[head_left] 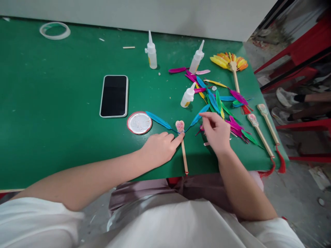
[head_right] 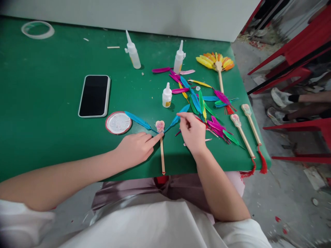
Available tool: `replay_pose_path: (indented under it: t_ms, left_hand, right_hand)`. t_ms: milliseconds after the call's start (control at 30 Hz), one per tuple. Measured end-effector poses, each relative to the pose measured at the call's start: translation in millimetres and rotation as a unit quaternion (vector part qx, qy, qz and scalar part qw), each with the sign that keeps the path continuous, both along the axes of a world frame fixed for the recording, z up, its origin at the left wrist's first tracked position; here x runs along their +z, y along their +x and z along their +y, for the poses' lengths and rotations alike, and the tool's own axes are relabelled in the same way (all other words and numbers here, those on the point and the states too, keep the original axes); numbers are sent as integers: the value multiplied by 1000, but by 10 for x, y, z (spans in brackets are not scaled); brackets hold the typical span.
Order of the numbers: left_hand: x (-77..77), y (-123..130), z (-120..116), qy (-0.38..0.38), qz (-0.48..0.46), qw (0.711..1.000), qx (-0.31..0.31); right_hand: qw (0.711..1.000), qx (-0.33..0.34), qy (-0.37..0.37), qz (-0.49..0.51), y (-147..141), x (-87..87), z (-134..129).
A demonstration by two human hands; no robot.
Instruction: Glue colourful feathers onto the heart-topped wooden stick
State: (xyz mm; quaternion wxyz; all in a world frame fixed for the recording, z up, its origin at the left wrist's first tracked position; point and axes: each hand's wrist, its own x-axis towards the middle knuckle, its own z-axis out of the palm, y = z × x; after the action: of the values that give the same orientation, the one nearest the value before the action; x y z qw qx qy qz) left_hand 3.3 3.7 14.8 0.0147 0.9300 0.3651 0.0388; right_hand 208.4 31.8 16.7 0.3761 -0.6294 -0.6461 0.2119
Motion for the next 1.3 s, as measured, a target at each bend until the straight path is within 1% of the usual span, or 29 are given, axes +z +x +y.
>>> replay_pose_path:
  t_ms: [67, 133, 167, 233, 500, 667, 733, 933, 1033, 1200, 1300]
  left_hand:
    - [-4, -1, -1, 0, -5, 1000, 0]
    - [-6, 0, -1, -2, -9, 1000, 1]
    - [-6, 1, 0, -4, -10, 1000, 2]
    - [-7, 1, 6, -5, -12, 1000, 6]
    - [-30, -37, 49, 2, -39, 999, -4]
    - [-28, -41, 30, 9, -69, 997, 44]
    - [-28, -39, 21, 15, -70, 996, 50]
    - [-46, -44, 37, 31, -62, 998, 10]
    - [-45, -43, 46, 29, -59, 998, 0]
    - [-25, -31, 40, 25, -49, 999, 0]
    - [-20, -22, 39, 21, -41, 999, 8]
  right_hand:
    - [994, 81, 26, -68, -14, -14, -47]
    - [979, 149, 43, -132, -26, -31, -88]
    - [972, 171, 47, -157, -31, -39, -105]
    - [962, 192, 48, -191, -37, -54, -125]
    - [953, 187, 67, -230, -32, -108, -119]
    - [944, 194, 76, -255, -43, -79, -105]
    - [940, 199, 80, -265, -53, -64, -96]
    - [923, 199, 96, -316, -78, -76, -90]
    - [920, 194, 96, -327, -79, -93, -91]
    - [919, 207, 98, -321, -93, -83, -88]
    - [912, 216, 102, -334, -104, -65, -87]
